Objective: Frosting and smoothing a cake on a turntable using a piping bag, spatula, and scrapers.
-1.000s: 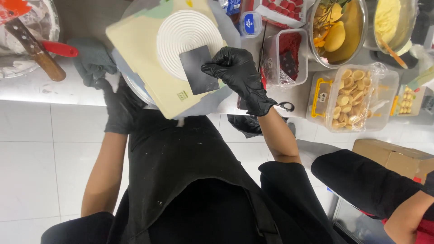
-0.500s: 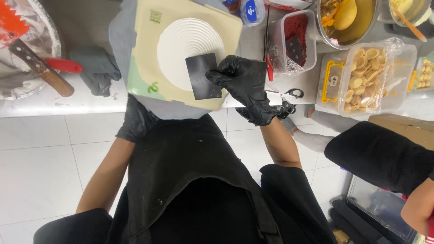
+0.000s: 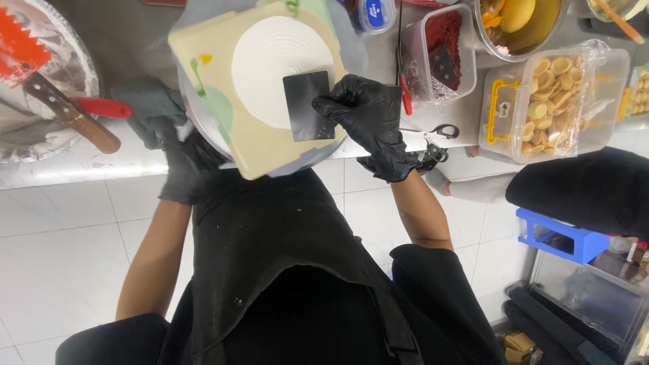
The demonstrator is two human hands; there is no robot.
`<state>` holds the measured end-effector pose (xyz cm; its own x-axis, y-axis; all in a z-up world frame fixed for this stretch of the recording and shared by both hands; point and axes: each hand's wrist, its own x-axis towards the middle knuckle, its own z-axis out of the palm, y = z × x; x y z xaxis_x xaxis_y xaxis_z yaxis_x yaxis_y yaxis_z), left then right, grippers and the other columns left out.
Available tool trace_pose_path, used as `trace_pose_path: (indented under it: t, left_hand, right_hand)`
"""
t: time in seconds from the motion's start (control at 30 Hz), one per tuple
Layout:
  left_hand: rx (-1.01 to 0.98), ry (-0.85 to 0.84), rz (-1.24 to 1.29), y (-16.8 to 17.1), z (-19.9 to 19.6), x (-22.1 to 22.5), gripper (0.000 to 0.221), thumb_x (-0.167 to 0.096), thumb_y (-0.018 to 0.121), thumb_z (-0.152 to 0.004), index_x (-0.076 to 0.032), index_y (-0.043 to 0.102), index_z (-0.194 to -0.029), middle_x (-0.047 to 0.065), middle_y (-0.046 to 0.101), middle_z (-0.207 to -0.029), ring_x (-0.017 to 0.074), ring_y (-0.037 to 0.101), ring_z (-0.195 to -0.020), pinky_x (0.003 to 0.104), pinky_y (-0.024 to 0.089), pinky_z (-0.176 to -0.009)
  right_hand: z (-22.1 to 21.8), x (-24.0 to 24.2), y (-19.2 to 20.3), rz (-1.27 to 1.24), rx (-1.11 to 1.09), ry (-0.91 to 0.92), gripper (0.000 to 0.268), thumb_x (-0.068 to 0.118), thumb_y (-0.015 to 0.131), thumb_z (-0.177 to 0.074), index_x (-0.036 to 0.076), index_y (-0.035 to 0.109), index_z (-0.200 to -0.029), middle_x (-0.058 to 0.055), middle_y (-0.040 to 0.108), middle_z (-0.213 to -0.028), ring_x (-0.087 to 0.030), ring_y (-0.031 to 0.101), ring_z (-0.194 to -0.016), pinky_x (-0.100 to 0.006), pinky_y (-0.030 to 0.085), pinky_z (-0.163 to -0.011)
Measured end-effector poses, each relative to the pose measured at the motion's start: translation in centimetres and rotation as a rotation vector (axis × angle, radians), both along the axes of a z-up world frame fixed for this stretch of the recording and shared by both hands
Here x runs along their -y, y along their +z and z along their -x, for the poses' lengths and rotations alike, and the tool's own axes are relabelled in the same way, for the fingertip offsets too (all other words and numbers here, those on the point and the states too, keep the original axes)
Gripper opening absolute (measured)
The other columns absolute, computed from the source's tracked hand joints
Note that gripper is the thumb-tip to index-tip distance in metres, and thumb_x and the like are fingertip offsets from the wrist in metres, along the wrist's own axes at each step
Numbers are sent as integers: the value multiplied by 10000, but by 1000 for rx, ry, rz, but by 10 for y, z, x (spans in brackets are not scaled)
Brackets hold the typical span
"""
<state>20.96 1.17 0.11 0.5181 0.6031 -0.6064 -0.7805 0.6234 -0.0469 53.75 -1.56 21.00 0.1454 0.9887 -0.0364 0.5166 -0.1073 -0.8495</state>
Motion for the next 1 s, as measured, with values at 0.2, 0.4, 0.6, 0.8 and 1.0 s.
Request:
trace_pose_path:
  t: [0.2, 0.4, 0.6, 0.8, 1.0]
  left_hand:
    - [-161, -5, -156, -17, -7, 0, 925, -727, 572, -904, -93, 386, -1551, 94, 547, -1508, 264, 576, -1387, 427, 512, -1190]
    - [-186, -85, -184, -8, -4, -11, 908, -673, 556, -924, -67, 371, -1573, 98, 508, -1559, 249, 513, -1429, 395, 475, -1205]
    - [-341, -130, -421, -85, -5, 11, 938, -708, 560, -938, -57, 349, -1580, 101, 460, -1572, 246, 457, -1448, 362, 390, -1239]
    - [-75, 10, -291, -25, 5, -19, 930, -705, 583, -894, -81, 416, -1563, 104, 514, -1533, 267, 507, -1419, 420, 458, -1212]
    - [-244, -168, -186, -64, -10, -5, 865, -649, 655, -897, -140, 413, -1553, 13, 519, -1521, 208, 519, -1393, 369, 473, -1190]
  right_hand:
    - [-5, 0, -2, 75, -133, -40, 199, 125, 835, -913, 35, 691, -809, -45, 741, -737, -86, 730, -660, -265, 610, -608]
    - [-14, 6, -11, 72, -103, -43, 181, 77, 841, -900, 19, 703, -799, -62, 737, -729, -90, 704, -639, -274, 606, -602]
    - [-11, 10, -11, 91, -134, -35, 173, 75, 825, -899, 19, 703, -789, -58, 737, -703, -88, 722, -620, -259, 606, -580]
    - [-1, 6, 6, 64, -44, -12, 203, 77, 839, -897, 20, 698, -762, -70, 739, -687, -108, 715, -592, -255, 574, -556]
    - [-1, 0, 9, 24, 13, 9, 188, 76, 845, -887, 25, 713, -764, -68, 737, -676, -103, 716, -593, -262, 574, -544]
